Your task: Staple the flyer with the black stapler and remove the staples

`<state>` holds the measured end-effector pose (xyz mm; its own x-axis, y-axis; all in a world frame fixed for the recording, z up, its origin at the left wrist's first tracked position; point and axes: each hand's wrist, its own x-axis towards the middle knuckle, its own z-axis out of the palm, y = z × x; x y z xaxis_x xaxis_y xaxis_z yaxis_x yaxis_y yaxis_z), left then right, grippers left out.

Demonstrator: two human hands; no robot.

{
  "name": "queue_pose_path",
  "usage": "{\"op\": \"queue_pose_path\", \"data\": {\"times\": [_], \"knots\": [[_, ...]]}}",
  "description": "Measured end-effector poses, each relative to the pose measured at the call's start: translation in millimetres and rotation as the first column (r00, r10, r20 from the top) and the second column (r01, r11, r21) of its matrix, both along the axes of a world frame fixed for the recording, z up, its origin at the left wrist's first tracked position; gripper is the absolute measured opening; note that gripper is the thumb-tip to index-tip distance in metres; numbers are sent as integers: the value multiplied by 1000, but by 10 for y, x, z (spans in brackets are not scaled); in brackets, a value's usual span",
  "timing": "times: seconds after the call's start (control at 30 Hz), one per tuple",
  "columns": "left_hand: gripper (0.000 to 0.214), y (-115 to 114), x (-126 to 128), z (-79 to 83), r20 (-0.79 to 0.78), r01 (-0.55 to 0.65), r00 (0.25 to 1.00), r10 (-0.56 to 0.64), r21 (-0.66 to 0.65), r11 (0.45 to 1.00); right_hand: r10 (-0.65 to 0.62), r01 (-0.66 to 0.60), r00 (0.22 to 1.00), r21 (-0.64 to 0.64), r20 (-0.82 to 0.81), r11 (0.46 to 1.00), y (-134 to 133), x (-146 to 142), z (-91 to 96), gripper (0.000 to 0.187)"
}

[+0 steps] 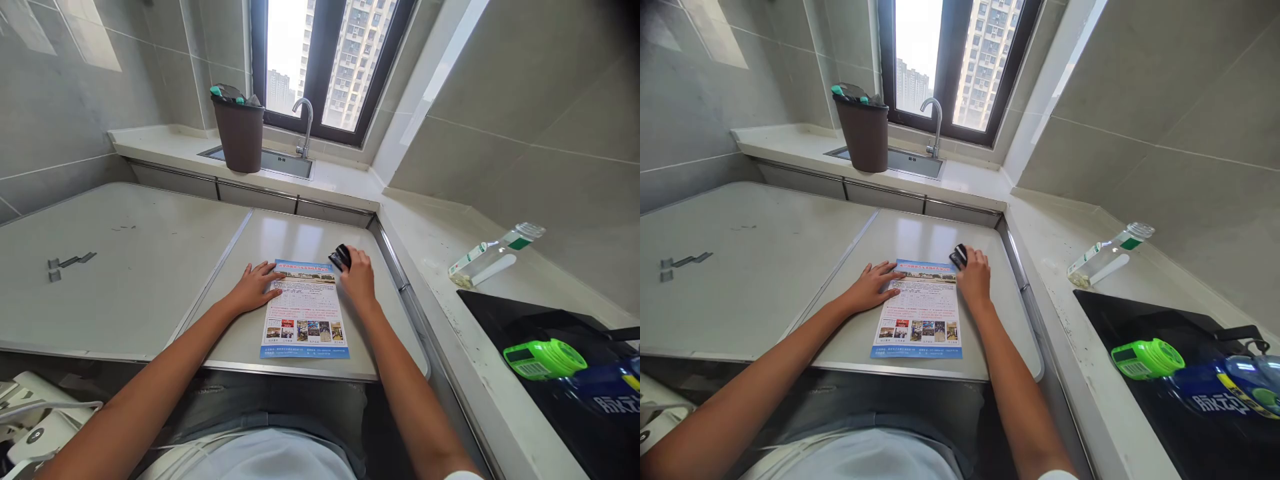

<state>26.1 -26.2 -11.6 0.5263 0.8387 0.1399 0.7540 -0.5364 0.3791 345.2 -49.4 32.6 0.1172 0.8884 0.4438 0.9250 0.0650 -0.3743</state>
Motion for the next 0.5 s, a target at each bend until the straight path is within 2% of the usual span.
{"op": "queue_pose_path", "data": {"times": [0.1,0.17,0.23,0.33,0.5], "knots": [[57,12,0,-14,19,-6,1000,6,-2,1000,210,-214,974,-38,-81,976,-218,-471,-98,59],[52,23,1,-22,29,-19,999,19,-3,1000,278,-289,954,-94,-111,953,-326,-723,-208,60],[47,29,1,-24,49,-36,998,36,-5,999,312,-324,943,-107,-115,940,-383,-824,-299,60],[45,17,-2,-13,89,-52,995,54,-18,998,301,-308,950,-83,-89,948,-411,-640,-367,61],[41,-25,1,11,120,-52,991,55,-31,998,247,-255,964,-88,-93,963,-470,87,-456,61]]}}
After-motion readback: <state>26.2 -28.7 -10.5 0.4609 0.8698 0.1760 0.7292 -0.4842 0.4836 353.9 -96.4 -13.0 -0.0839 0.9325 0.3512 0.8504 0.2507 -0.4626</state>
